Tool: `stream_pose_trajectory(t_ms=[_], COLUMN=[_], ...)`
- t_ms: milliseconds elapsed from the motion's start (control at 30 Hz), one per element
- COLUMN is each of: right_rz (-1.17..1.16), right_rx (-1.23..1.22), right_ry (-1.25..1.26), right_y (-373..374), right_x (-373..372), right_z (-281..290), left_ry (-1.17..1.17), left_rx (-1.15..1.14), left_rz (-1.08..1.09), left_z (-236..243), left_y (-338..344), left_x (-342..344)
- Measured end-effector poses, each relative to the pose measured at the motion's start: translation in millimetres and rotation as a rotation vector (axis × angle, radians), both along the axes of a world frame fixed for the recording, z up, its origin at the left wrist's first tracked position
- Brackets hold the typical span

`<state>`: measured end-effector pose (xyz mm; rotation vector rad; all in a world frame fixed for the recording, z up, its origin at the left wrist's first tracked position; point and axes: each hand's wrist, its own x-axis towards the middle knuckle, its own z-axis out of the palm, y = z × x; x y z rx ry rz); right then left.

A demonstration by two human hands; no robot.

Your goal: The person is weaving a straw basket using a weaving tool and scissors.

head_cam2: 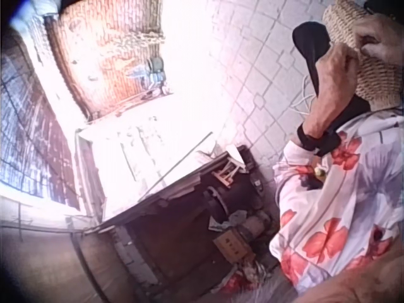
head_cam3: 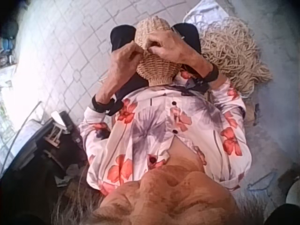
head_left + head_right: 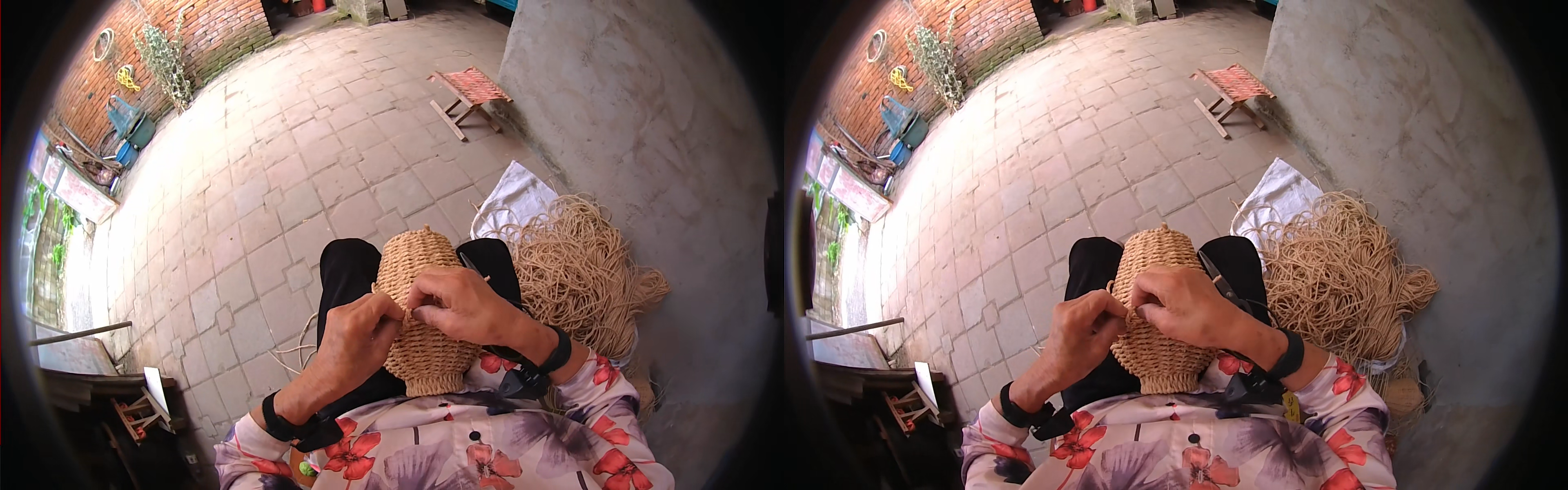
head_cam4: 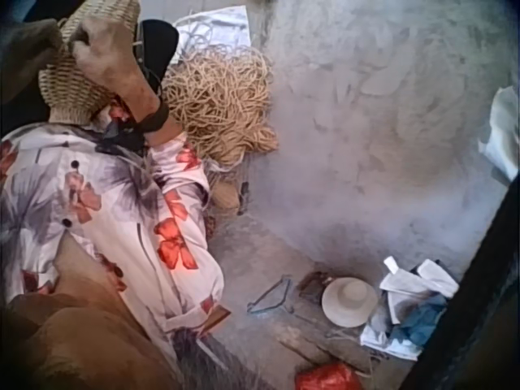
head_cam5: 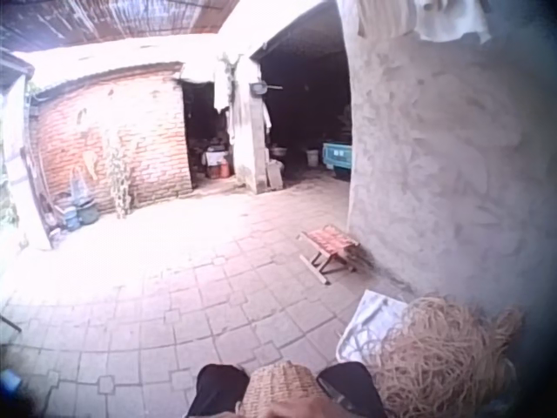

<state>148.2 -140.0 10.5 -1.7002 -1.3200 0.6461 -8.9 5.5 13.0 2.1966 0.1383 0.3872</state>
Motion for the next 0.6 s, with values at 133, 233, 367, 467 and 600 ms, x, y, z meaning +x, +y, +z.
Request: stream_pose_trajectory(t_ms=[133, 233, 367, 467, 600], right_rz=[0.047, 0.028, -0.071, -0.148, -0.145], right_rx=[0.063, -0.001, 0.019, 0.003, 0.07], right_ry=[-0.259, -0.257, -0.246, -0.222, -0.625], right_y=[2.8, 3.0, -3.4, -19.6, -19.4], right_x=[4.3, 3.5, 2.8, -8.8, -36.2], right_z=[-7.8, 0.3, 5.1, 17.8, 14.3], left_ry=[0.025, 0.111, 0.313, 0.382, 0.358], left_rx=[-0.031, -0.046, -0.196, -0.275, -0.263], left_rz=[0.016, -0.022, -0.104, -0.119, -0.145], left_z=[-7.4, -3.1, 6.1, 6.3, 2.7], left_y=[3.1, 8.8, 18.1, 21.6, 22.4], left_x=[1.1, 4.9, 11.3, 11.5, 11.0])
